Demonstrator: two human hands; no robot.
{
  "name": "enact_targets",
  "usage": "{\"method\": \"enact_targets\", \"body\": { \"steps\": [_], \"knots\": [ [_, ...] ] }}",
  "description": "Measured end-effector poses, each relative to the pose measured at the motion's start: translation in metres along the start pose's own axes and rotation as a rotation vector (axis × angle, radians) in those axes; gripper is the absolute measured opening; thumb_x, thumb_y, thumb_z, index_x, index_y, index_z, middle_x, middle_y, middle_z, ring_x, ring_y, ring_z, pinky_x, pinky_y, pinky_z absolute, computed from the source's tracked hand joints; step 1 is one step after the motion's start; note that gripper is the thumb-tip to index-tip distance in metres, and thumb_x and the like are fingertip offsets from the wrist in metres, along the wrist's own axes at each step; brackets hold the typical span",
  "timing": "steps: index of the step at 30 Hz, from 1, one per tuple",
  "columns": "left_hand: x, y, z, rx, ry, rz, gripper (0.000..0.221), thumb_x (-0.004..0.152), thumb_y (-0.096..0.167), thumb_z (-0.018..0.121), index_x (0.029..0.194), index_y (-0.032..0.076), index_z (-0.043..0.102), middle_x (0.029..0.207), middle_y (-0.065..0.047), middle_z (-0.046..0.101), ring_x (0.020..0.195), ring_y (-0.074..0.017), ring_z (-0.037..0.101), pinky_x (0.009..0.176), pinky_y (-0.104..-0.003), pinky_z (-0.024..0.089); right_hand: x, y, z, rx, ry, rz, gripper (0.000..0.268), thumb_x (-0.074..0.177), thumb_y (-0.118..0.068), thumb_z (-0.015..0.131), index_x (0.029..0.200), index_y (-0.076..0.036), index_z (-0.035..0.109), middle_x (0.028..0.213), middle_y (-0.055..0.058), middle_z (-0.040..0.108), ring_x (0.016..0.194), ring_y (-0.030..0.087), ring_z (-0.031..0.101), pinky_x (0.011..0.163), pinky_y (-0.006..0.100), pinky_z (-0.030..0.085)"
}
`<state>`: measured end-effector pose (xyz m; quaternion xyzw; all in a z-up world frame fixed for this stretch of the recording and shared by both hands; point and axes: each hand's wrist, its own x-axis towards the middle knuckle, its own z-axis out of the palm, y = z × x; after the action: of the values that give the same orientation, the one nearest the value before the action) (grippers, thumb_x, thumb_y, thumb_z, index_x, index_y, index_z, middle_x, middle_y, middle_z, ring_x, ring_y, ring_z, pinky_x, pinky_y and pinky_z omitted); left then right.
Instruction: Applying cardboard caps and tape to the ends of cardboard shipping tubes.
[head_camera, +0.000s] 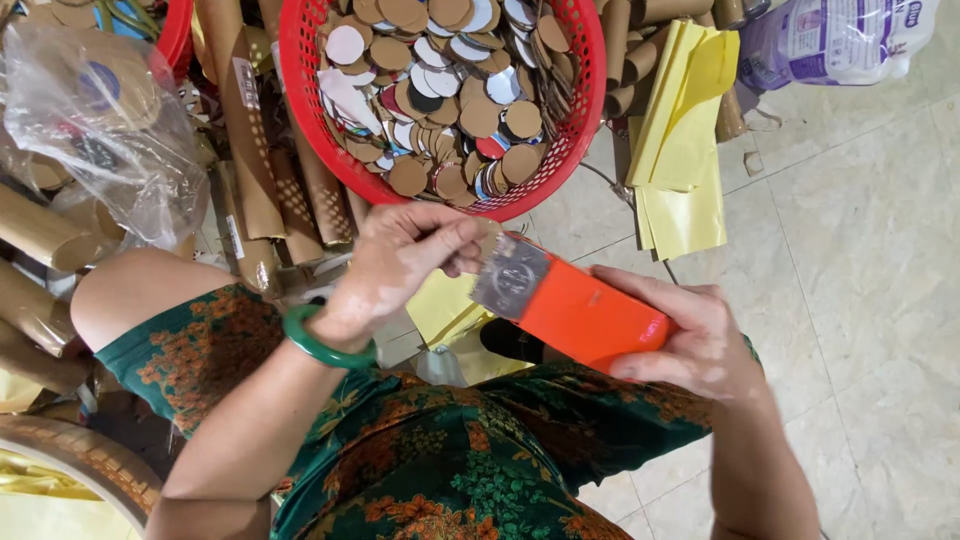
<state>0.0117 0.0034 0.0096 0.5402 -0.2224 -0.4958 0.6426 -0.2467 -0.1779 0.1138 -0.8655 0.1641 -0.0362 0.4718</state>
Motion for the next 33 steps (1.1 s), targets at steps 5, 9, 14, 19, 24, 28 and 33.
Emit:
{"method": "enact_targets", "body": {
  "steps": [5,9,14,19,24,28,33],
  "knots": [
    [-0.005,0.025,-0.06,0.016,0.166,0.048,0.016,0.1,0.009,0.065,0.105,-0.002,0.075,0.084,-0.01,0.075,0.07,-0.0135,0.073,0.063,-0.025,0.06,-0.035,0.02,-0.055,-0.043,-0.056,0.103,0.076,0.066,-0.029,0.088,0.132,0.001,0.065,0.096,0.013,0.079,0.075,0.019,0.077,0.072,0.03,0.061],
    [-0.005,0.008,-0.078,0.066,0.275,-0.044,0.017,0.098,0.013,0.069,0.103,-0.003,0.074,0.082,-0.012,0.074,0.066,-0.0138,0.071,0.059,-0.024,0.058,-0.032,0.02,-0.058,-0.215,-0.058,0.295,0.073,0.059,-0.027,0.088,0.125,-0.004,0.069,0.08,0.01,0.082,0.059,0.016,0.079,0.058,0.03,0.063],
    [0.019,-0.051,-0.072,0.334,0.262,-0.191,0.021,0.095,0.018,0.072,0.101,-0.001,0.076,0.079,-0.01,0.076,0.066,-0.0147,0.072,0.06,-0.025,0.059,0.0,0.046,-0.006,-0.275,-0.123,0.278,0.073,0.066,-0.041,0.086,0.13,-0.012,0.068,0.094,0.011,0.08,0.07,0.021,0.078,0.07,0.034,0.062],
    [0.036,-0.094,-0.045,0.722,0.113,-0.223,0.025,0.099,0.023,0.063,0.11,0.006,0.079,0.09,-0.011,0.08,0.072,-0.0236,0.071,0.062,-0.032,0.054,0.031,0.025,0.029,-0.198,-0.11,0.4,0.069,0.07,-0.043,0.082,0.131,-0.013,0.067,0.087,0.014,0.078,0.068,0.025,0.074,0.071,0.034,0.06],
    [0.006,-0.064,-0.001,0.617,0.325,0.469,0.027,0.111,0.014,0.054,0.136,0.007,0.061,0.139,-0.018,0.065,0.119,-0.0265,0.07,0.104,-0.036,0.061,0.03,0.021,0.029,-0.167,-0.065,0.357,0.064,0.072,-0.042,0.08,0.126,-0.011,0.068,0.086,0.015,0.077,0.067,0.025,0.074,0.069,0.034,0.059],
    [-0.016,-0.039,0.041,0.657,0.276,0.735,0.054,0.086,0.01,0.068,0.137,0.002,0.054,0.134,-0.021,0.06,0.124,-0.0382,0.061,0.106,-0.048,0.053,0.034,0.006,0.028,-0.203,-0.201,0.576,0.069,0.067,-0.042,0.08,0.13,-0.019,0.066,0.079,0.017,0.077,0.064,0.029,0.076,0.067,0.037,0.06],
    [-0.003,-0.059,0.043,1.051,0.36,0.78,0.031,0.082,0.011,0.084,0.109,0.009,0.069,0.112,-0.011,0.062,0.102,-0.0341,0.063,0.085,-0.044,0.056,0.027,0.016,0.026,-0.366,-0.165,0.148,0.071,0.068,-0.047,0.086,0.129,-0.015,0.067,0.088,0.016,0.077,0.073,0.034,0.074,0.067,0.039,0.06]
  ]
}}
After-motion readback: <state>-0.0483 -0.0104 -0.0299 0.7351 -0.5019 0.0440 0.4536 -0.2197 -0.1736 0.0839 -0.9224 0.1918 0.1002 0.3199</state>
